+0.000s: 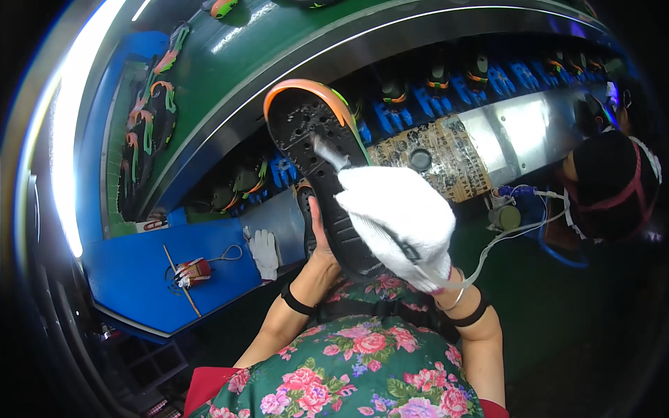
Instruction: Applying glue to the bottom of shoe soles using a brush.
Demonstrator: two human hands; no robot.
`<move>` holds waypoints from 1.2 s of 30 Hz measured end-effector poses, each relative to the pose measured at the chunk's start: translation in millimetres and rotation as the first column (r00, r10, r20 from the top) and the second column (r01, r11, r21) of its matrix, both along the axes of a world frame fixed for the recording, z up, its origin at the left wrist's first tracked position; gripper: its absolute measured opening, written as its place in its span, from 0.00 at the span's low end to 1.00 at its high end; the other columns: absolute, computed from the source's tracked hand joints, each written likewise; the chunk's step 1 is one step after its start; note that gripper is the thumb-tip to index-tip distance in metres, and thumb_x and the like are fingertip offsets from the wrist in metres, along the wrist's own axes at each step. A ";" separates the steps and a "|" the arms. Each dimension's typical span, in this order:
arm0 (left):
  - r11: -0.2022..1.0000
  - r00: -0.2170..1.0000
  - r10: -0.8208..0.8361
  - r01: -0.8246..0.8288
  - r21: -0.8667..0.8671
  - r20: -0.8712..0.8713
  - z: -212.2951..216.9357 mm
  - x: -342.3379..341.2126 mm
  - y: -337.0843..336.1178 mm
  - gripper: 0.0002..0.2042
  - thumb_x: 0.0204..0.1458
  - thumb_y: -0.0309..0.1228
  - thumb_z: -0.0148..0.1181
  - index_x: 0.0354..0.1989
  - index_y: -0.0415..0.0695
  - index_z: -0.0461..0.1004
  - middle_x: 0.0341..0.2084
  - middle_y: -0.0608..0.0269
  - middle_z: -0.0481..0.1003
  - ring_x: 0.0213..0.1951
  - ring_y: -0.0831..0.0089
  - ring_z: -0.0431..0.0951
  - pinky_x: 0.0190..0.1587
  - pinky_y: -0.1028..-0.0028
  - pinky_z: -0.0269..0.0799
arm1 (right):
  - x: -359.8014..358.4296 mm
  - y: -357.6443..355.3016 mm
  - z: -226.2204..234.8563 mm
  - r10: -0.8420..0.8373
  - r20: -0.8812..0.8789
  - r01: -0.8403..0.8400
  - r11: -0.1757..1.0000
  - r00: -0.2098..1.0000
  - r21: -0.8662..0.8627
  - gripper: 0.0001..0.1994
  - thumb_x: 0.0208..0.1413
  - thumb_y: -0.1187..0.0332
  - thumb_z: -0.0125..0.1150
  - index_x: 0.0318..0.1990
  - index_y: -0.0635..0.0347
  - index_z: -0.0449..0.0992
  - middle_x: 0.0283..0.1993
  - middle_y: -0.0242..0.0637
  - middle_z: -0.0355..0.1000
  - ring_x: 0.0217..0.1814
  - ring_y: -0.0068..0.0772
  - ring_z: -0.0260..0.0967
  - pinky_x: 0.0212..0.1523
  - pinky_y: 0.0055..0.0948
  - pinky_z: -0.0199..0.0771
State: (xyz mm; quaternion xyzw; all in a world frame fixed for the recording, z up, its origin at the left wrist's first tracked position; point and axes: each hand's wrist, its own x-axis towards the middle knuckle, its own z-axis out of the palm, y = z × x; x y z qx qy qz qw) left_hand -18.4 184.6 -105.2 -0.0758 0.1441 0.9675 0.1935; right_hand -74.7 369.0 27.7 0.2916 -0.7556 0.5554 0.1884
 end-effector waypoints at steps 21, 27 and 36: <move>0.982 0.984 0.178 -0.178 0.066 0.004 43.5 -50.7 17.2 0.56 0.49 0.80 0.49 0.77 0.49 0.53 0.66 0.33 0.65 0.61 0.37 0.73 0.61 0.37 0.73 | 17.7 -2.6 -26.1 0.098 -0.002 -0.098 0.993 0.995 -0.063 0.11 0.52 0.80 0.72 0.43 0.58 0.86 0.46 0.45 0.84 0.45 0.44 0.83 0.47 0.35 0.82; 0.989 0.988 0.044 -0.021 0.147 -0.150 47.0 -59.6 11.1 0.58 0.48 0.82 0.47 0.77 0.45 0.52 0.65 0.32 0.67 0.58 0.38 0.77 0.56 0.38 0.78 | 26.5 -3.5 -26.8 0.329 0.108 -0.299 0.927 0.938 -0.226 0.12 0.49 0.78 0.73 0.42 0.59 0.87 0.47 0.44 0.84 0.45 0.42 0.84 0.46 0.34 0.82; 0.981 0.983 0.033 0.002 0.192 -0.182 47.0 -68.2 15.2 0.55 0.49 0.79 0.52 0.75 0.46 0.55 0.64 0.34 0.67 0.64 0.39 0.71 0.59 0.36 0.75 | 30.8 8.2 -34.1 0.327 0.073 -0.312 0.935 0.942 -0.165 0.13 0.50 0.78 0.72 0.44 0.57 0.87 0.48 0.43 0.84 0.49 0.43 0.83 0.49 0.38 0.83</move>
